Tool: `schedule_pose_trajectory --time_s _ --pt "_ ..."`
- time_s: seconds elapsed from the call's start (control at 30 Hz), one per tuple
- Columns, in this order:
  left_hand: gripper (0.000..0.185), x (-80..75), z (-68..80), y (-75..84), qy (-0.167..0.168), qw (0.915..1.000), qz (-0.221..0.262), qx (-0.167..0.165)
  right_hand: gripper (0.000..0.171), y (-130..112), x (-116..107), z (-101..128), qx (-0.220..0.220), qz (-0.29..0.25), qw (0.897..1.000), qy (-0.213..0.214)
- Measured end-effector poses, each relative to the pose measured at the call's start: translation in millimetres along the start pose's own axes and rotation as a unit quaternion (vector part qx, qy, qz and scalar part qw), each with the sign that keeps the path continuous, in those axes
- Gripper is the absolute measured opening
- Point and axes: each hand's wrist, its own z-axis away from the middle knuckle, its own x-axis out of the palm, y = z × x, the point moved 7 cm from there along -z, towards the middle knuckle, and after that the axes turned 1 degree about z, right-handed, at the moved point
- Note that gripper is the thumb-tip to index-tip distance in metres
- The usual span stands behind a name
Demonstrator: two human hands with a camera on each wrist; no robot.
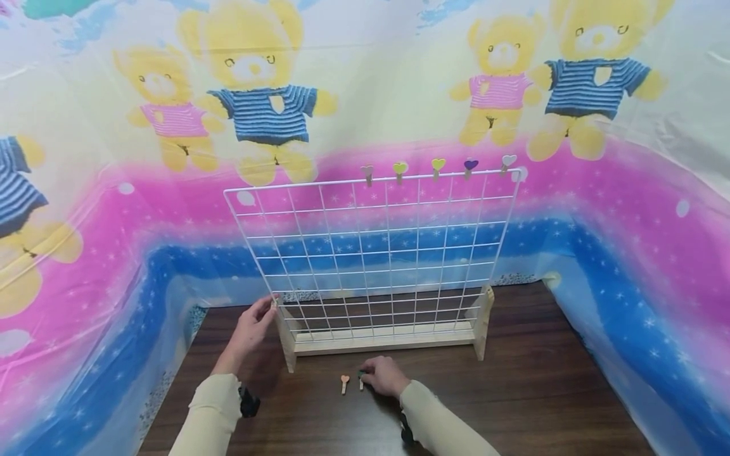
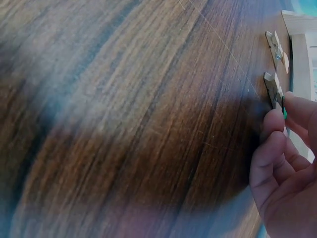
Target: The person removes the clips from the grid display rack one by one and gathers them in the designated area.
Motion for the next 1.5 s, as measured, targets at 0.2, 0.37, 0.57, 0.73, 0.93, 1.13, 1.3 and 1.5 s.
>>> schedule_pose_trajectory --time_s 0.2,0.37,0.57,0.73,0.93,1.13,1.3,1.5 --pt "0.039 0.9 -0.1 -0.6 -0.001 1.0 0.002 -0.008 0.018 -3 -7 5 -0.004 -0.022 1.0 0.001" --pt "0.038 1.0 -0.8 -1.7 0.001 1.0 0.003 -0.007 0.017 -12 -22 8 -0.025 -0.016 1.0 0.003" --pt "0.038 1.0 -0.7 -3.2 -0.001 0.9999 0.006 -0.01 0.018 -37 -52 12 -0.07 0.062 0.995 0.032" --pt "0.039 1.1 -0.5 -2.7 -0.001 0.9999 0.01 -0.006 0.014 -67 -86 19 -0.114 0.099 0.987 0.064" --pt "0.038 1.1 -0.7 -3.3 -0.001 1.0 0.007 -0.002 0.016 -113 -139 33 -0.122 0.122 0.98 0.099" --pt "0.037 0.2 0.3 -0.5 0.0 0.9999 0.011 0.0 0.016 -162 -189 47 -0.165 0.149 0.965 0.141" --pt "0.037 0.2 -0.4 0.5 0.001 0.9999 0.01 0.004 0.018 -197 -224 56 -0.215 0.147 0.948 0.183" --pt "0.037 1.8 -0.3 -1.7 -0.001 0.9999 0.008 -0.007 0.019 -237 -258 67 -0.267 0.138 0.922 0.243"
